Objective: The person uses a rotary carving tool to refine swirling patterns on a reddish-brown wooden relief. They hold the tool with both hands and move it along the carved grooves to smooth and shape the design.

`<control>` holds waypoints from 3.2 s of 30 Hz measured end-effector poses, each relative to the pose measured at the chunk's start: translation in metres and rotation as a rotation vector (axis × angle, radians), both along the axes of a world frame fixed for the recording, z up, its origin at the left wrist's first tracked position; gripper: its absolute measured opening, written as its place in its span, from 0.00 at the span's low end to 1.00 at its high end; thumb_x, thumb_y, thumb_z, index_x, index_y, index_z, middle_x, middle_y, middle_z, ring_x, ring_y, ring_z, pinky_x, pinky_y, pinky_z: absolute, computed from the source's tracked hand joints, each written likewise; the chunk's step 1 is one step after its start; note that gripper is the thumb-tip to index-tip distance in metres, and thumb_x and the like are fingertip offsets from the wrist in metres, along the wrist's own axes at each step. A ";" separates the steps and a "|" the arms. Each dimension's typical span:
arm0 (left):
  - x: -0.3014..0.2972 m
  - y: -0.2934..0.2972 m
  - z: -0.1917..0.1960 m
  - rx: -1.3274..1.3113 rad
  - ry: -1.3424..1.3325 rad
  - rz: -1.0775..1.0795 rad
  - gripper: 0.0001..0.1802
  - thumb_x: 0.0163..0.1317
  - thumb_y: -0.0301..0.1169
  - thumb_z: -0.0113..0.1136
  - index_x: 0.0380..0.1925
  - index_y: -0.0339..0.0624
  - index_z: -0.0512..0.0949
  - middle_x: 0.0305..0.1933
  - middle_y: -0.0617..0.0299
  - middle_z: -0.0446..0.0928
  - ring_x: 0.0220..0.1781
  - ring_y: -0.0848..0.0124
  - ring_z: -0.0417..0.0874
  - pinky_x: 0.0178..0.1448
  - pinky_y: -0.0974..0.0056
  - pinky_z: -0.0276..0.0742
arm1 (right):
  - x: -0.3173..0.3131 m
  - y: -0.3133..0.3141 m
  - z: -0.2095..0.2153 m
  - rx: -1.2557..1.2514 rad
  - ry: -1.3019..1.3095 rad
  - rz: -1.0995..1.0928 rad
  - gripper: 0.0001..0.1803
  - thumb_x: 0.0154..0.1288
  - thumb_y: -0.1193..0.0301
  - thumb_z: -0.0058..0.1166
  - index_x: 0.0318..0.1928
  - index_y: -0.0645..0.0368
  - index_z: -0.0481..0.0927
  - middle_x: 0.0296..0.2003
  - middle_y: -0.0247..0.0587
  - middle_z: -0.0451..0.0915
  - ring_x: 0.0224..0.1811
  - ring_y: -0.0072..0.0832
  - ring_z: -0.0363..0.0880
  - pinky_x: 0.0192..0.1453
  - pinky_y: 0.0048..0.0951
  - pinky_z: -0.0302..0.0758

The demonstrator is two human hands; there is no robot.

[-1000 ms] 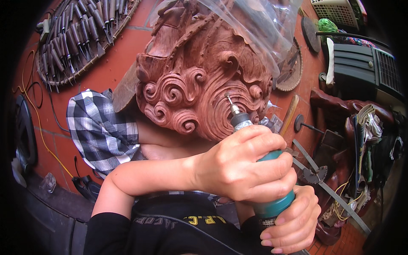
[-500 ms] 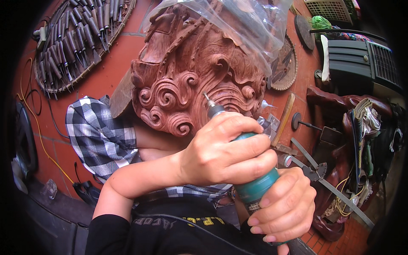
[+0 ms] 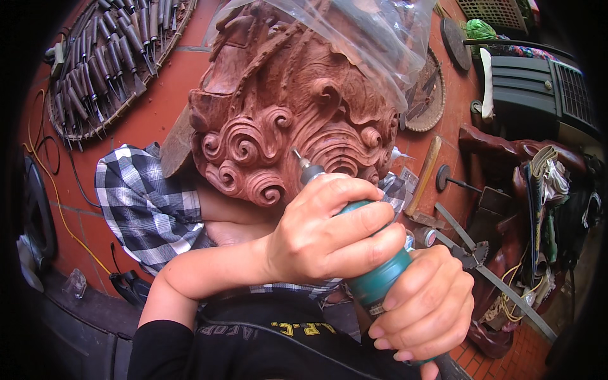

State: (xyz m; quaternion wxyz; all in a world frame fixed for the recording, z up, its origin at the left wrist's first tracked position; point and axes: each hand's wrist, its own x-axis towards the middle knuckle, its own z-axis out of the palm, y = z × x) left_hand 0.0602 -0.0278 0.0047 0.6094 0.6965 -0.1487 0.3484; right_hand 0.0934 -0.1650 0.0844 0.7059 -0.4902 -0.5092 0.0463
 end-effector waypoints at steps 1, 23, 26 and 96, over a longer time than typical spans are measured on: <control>0.002 -0.003 0.000 -0.009 -0.007 0.004 0.15 0.45 0.32 0.67 0.37 0.47 0.83 0.39 0.66 0.81 0.42 0.63 0.84 0.42 0.60 0.79 | 0.001 -0.004 0.003 -0.026 -0.002 0.014 0.16 0.65 0.53 0.70 0.31 0.48 0.83 0.26 0.25 0.88 0.28 0.17 0.86 0.45 0.22 0.71; 0.025 -0.011 0.002 -0.020 -0.048 0.003 0.12 0.48 0.34 0.65 0.35 0.49 0.81 0.37 0.67 0.79 0.42 0.64 0.82 0.43 0.60 0.78 | 0.009 -0.024 0.009 -0.081 -0.042 -0.120 0.19 0.62 0.46 0.71 0.34 0.46 0.84 0.28 0.20 0.87 0.30 0.14 0.84 0.49 0.23 0.69; 0.021 -0.009 0.002 -0.022 -0.036 0.017 0.12 0.48 0.34 0.65 0.35 0.49 0.81 0.38 0.67 0.80 0.42 0.64 0.83 0.43 0.60 0.78 | 0.009 -0.022 0.005 -0.051 -0.036 -0.087 0.19 0.62 0.46 0.72 0.33 0.45 0.84 0.27 0.19 0.87 0.29 0.13 0.84 0.48 0.22 0.69; 0.039 -0.007 -0.007 -0.024 -0.200 -0.056 0.11 0.50 0.35 0.64 0.35 0.51 0.81 0.38 0.68 0.79 0.44 0.64 0.82 0.43 0.60 0.79 | -0.001 -0.011 0.000 -0.065 -0.213 -0.179 0.22 0.60 0.40 0.70 0.33 0.41 0.82 0.28 0.15 0.85 0.29 0.11 0.82 0.48 0.26 0.66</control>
